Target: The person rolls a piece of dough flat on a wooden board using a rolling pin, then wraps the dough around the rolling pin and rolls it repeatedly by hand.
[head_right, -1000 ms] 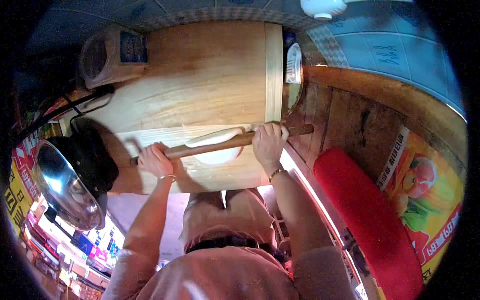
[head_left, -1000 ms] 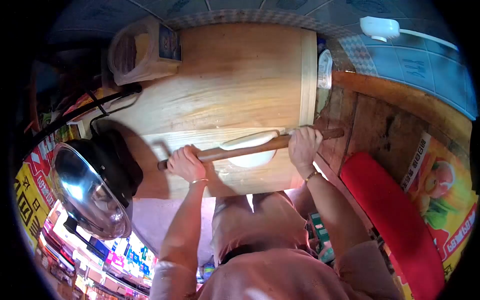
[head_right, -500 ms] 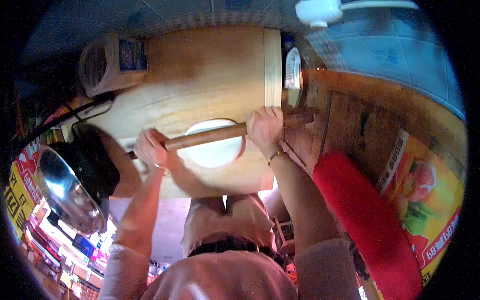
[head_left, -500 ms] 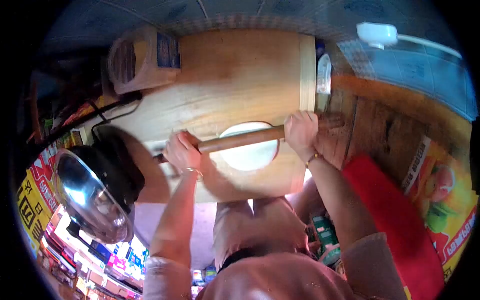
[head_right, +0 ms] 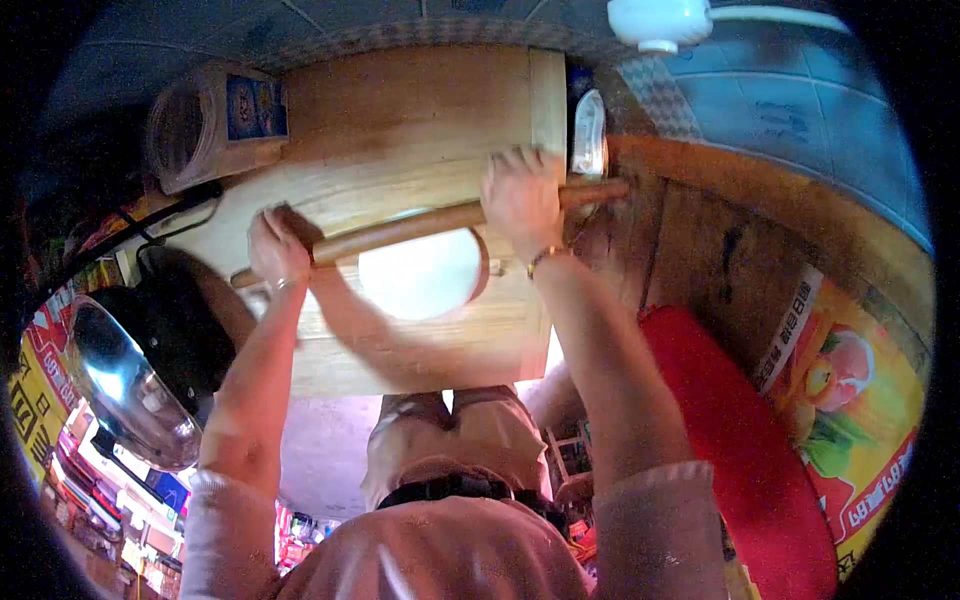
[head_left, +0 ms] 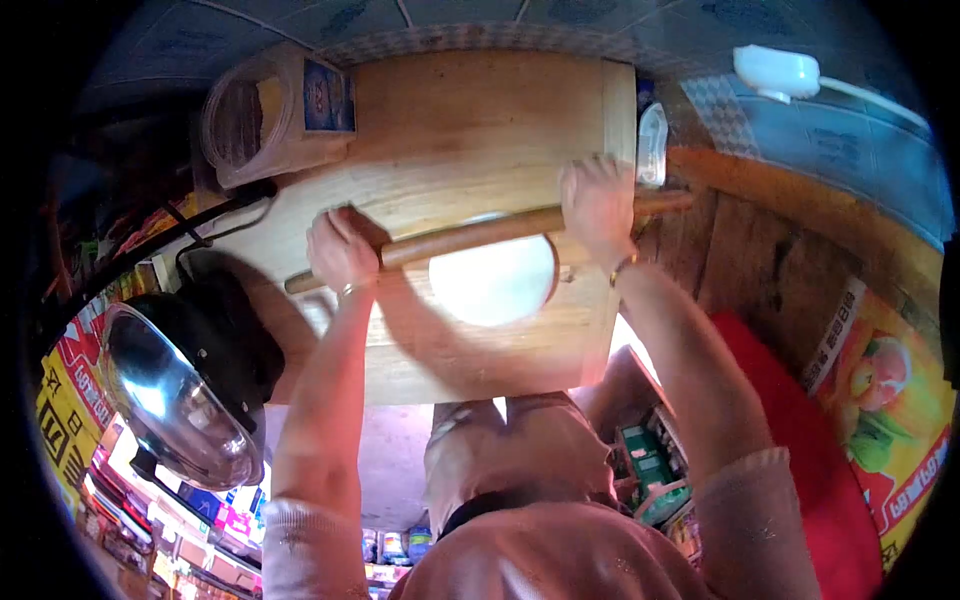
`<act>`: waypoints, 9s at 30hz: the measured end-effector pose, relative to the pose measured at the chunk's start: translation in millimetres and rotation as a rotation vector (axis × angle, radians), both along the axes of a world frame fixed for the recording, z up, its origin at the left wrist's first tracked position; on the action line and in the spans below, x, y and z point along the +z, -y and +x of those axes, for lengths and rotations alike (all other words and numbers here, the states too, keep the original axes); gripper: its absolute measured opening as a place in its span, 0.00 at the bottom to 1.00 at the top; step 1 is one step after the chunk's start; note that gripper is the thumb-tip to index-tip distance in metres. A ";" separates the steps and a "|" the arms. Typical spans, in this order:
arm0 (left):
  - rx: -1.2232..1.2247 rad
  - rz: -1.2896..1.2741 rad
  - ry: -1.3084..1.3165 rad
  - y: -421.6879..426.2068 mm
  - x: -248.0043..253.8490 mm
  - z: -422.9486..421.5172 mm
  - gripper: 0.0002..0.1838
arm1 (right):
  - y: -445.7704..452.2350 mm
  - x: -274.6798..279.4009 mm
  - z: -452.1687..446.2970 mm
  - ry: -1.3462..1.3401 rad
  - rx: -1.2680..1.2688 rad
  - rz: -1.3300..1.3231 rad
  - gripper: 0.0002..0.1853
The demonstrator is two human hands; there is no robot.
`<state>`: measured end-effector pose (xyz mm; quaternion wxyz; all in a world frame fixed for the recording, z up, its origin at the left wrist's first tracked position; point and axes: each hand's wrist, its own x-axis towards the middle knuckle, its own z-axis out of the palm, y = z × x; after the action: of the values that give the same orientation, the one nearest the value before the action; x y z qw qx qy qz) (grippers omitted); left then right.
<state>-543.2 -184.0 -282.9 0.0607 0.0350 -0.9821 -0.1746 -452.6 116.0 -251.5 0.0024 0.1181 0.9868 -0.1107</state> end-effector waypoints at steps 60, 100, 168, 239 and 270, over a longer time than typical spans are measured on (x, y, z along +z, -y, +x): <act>-0.161 -0.192 0.076 61.8 10.2 134.0 0.18 | 36.3 3.2 149.9 -0.028 -0.163 0.121 0.05; -0.160 -0.074 -0.012 -2.9 7.3 4.8 0.15 | -1.6 -11.2 40.9 -0.006 -0.118 0.039 0.08; -0.241 -0.130 0.142 21.6 8.8 19.1 0.20 | 12.9 4.5 67.9 0.039 -0.063 -0.074 0.08; -0.770 0.186 0.611 -111.4 28.3 -3.3 0.26 | 4.4 7.9 -3.2 0.420 -0.110 0.040 0.33; -0.271 -0.134 0.151 44.8 18.5 99.9 0.17 | 35.3 -3.9 110.5 0.024 0.027 -0.020 0.09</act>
<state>-443.3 -228.8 -264.4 -0.0354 -0.0890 -0.9890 -0.1123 -342.1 80.6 -255.5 0.0170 0.1060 0.9871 -0.1190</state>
